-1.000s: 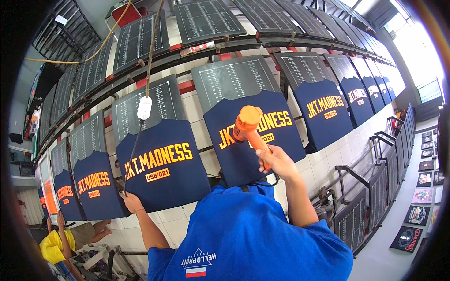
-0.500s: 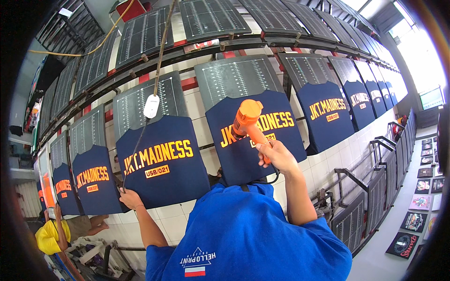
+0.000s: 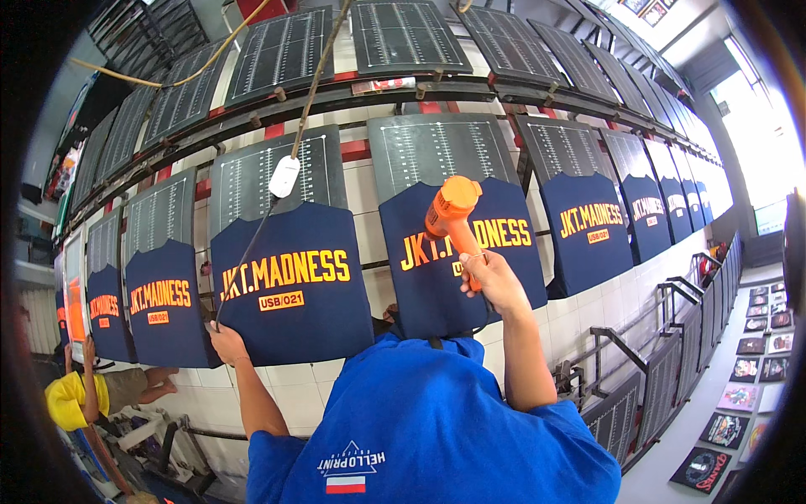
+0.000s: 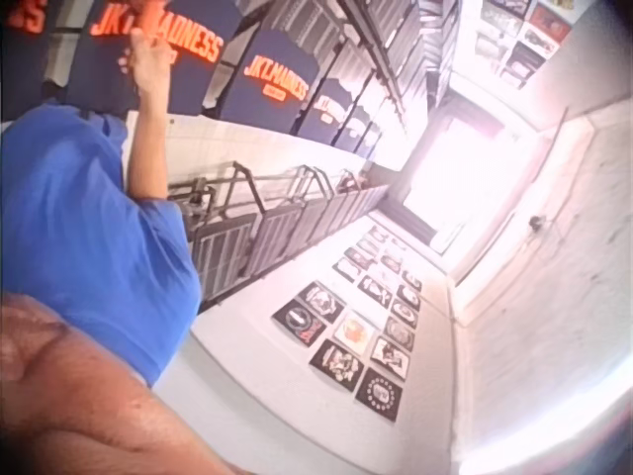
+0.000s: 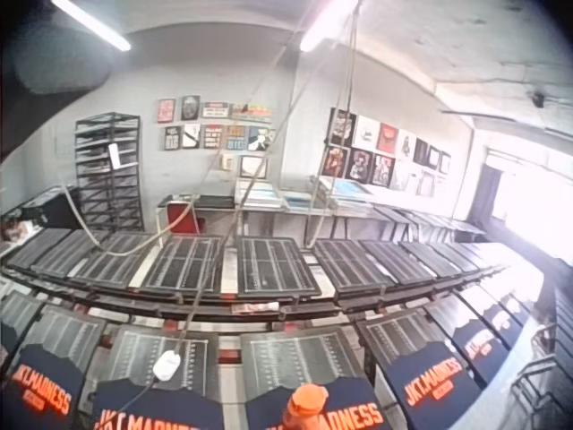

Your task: The person uses a heat gun to dry ink on t shirts positioned on a rack, moving between shirts and smoothing the fabric by hand.

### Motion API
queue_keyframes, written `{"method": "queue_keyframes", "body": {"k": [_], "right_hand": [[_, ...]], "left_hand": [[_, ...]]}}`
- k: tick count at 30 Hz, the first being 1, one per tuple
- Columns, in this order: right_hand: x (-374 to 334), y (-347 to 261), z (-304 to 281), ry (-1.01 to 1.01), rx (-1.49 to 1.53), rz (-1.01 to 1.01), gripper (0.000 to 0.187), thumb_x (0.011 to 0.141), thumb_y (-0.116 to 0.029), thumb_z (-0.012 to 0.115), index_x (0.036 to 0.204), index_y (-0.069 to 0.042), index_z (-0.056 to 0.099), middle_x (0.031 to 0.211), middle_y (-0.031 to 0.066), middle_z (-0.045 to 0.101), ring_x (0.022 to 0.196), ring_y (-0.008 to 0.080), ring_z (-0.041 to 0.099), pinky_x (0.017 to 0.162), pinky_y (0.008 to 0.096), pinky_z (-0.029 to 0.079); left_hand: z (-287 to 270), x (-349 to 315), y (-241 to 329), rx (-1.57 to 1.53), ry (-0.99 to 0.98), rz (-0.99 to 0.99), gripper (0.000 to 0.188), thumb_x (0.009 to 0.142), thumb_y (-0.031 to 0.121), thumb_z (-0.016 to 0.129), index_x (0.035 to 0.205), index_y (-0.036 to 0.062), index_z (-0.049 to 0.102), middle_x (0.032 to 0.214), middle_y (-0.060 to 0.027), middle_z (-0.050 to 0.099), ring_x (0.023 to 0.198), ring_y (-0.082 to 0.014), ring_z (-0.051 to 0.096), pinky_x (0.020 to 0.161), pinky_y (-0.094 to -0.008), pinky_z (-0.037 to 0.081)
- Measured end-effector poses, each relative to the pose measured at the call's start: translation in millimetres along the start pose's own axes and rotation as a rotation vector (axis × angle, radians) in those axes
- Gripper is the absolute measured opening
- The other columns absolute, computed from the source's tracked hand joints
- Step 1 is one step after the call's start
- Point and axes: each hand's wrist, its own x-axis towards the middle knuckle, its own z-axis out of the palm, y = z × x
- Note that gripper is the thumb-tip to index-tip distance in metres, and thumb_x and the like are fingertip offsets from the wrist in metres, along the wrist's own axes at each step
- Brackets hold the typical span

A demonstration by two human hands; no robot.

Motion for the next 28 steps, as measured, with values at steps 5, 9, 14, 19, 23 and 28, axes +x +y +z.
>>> {"method": "queue_keyframes", "body": {"k": [5, 9, 14, 19, 23, 28], "right_hand": [[4, 0, -1, -0.028, 0.08, 0.031, 0.033, 0.096, -0.033, 0.065, 0.099, 0.0, 0.056, 0.071, 0.0015, 0.057, 0.058, 0.0103, 0.06, 0.052, 0.0243, 0.049], [2, -2, 9, 0.025, -0.046, -0.025, 0.026, 0.098, -0.03, 0.061, 0.098, -0.004, 0.056, 0.073, 0.0018, 0.058, 0.06, 0.0106, 0.06, 0.054, 0.0238, 0.049], [6, -6, 1, -0.043, 0.099, 0.064, 0.026, 0.098, -0.028, 0.061, 0.096, -0.003, 0.054, 0.073, 0.0024, 0.058, 0.058, 0.0109, 0.059, 0.053, 0.025, 0.049], [5, -2, 12, -0.057, 0.009, -0.006, 0.027, 0.098, -0.031, 0.062, 0.095, -0.005, 0.055, 0.072, 0.002, 0.058, 0.059, 0.0105, 0.06, 0.053, 0.0238, 0.049], [8, -5, 7, -0.095, 0.051, 0.026, 0.027, 0.097, -0.028, 0.064, 0.097, -0.003, 0.055, 0.072, 0.0014, 0.058, 0.059, 0.0106, 0.06, 0.053, 0.0241, 0.049], [9, 0, 11, -0.133, 0.03, 0.03, 0.034, 0.095, -0.033, 0.067, 0.1, -0.002, 0.055, 0.072, 0.0018, 0.058, 0.058, 0.0122, 0.061, 0.052, 0.0246, 0.05]], "left_hand": [[-4, -2, 3, 0.028, -0.013, -0.038, 0.056, 0.105, 0.048, 0.032, 0.119, 0.0031, 0.062, 0.114, -0.0204, 0.064, 0.107, -0.0427, 0.061, 0.088, -0.0517, 0.049], [-4, -3, 2, 0.01, 0.021, -0.009, 0.056, 0.105, 0.049, 0.032, 0.113, 0.0026, 0.063, 0.113, -0.0191, 0.062, 0.104, -0.0425, 0.061, 0.086, -0.0523, 0.049], [-4, -4, -1, 0.047, 0.04, -0.026, 0.051, 0.105, 0.045, 0.035, 0.114, 0.0025, 0.061, 0.119, -0.0176, 0.058, 0.101, -0.0425, 0.063, 0.084, -0.0521, 0.05], [1, -12, 2, 0.076, 0.122, 0.053, 0.046, 0.106, 0.041, 0.037, 0.116, 0.0034, 0.06, 0.121, -0.0185, 0.056, 0.097, -0.0434, 0.064, 0.082, -0.0513, 0.052], [1, -14, -6, 0.02, 0.139, 0.05, 0.044, 0.106, 0.04, 0.037, 0.118, 0.0055, 0.06, 0.123, -0.0184, 0.055, 0.1, -0.0423, 0.064, 0.083, -0.0511, 0.052], [-2, -17, -30, -0.025, 0.162, -0.151, 0.041, 0.106, 0.04, 0.038, 0.125, 0.0089, 0.057, 0.127, -0.0175, 0.055, 0.109, -0.0394, 0.062, 0.095, -0.0569, 0.045]]}}
